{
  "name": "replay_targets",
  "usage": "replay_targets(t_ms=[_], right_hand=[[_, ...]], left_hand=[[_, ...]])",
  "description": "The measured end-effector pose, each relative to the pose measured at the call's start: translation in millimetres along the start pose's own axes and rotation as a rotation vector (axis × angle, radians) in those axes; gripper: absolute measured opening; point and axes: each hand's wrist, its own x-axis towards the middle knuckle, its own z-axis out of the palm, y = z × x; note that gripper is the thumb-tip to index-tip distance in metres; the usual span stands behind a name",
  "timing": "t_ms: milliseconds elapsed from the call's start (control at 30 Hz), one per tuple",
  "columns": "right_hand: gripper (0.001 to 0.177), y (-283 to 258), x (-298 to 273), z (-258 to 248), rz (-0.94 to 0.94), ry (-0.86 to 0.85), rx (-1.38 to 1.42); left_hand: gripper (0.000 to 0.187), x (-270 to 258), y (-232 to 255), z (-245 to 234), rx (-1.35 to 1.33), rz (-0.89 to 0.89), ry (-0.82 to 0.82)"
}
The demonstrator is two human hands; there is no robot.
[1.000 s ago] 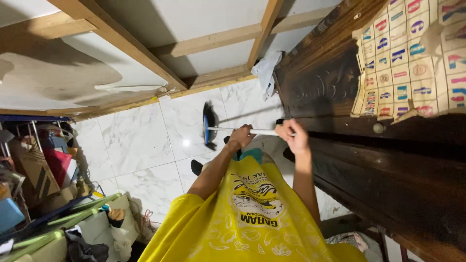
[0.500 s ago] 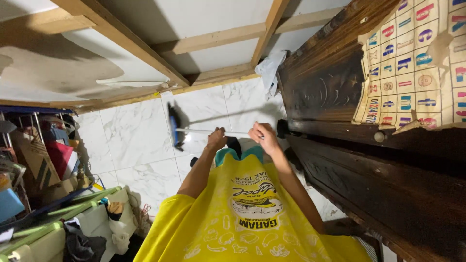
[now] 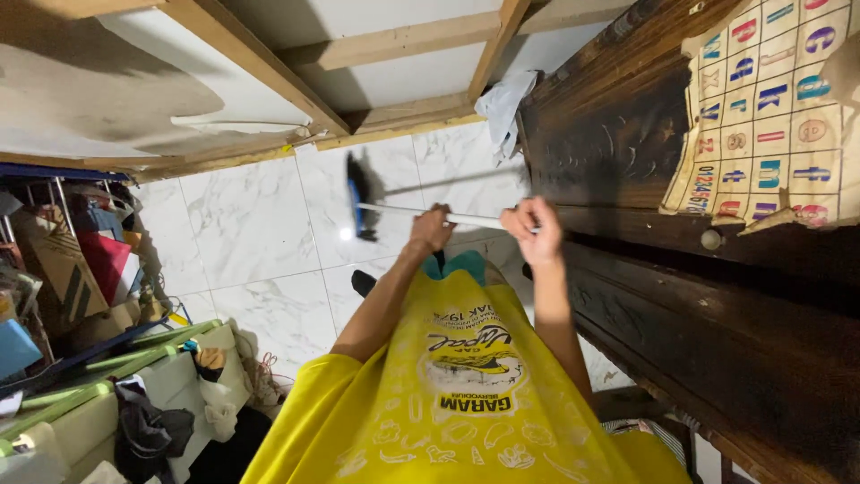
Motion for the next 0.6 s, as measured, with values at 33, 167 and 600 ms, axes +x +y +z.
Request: replay_targets(t_ms=[33, 167, 600], right_hand=[[0.052, 17, 4, 1, -0.001, -0.010, 0.003], [0.048, 70, 3, 20, 0.195, 0.042, -0.052], [0.050, -15, -11, -3, 0.065, 0.045, -0.222]], left_hand=[[0.035, 5, -24, 2, 0.002, -0.004, 0.010], [0.037, -9, -93, 11, 0.010, -0.088, 0.069], [0.037, 6, 31, -5, -0.062, 0.035, -0.035]])
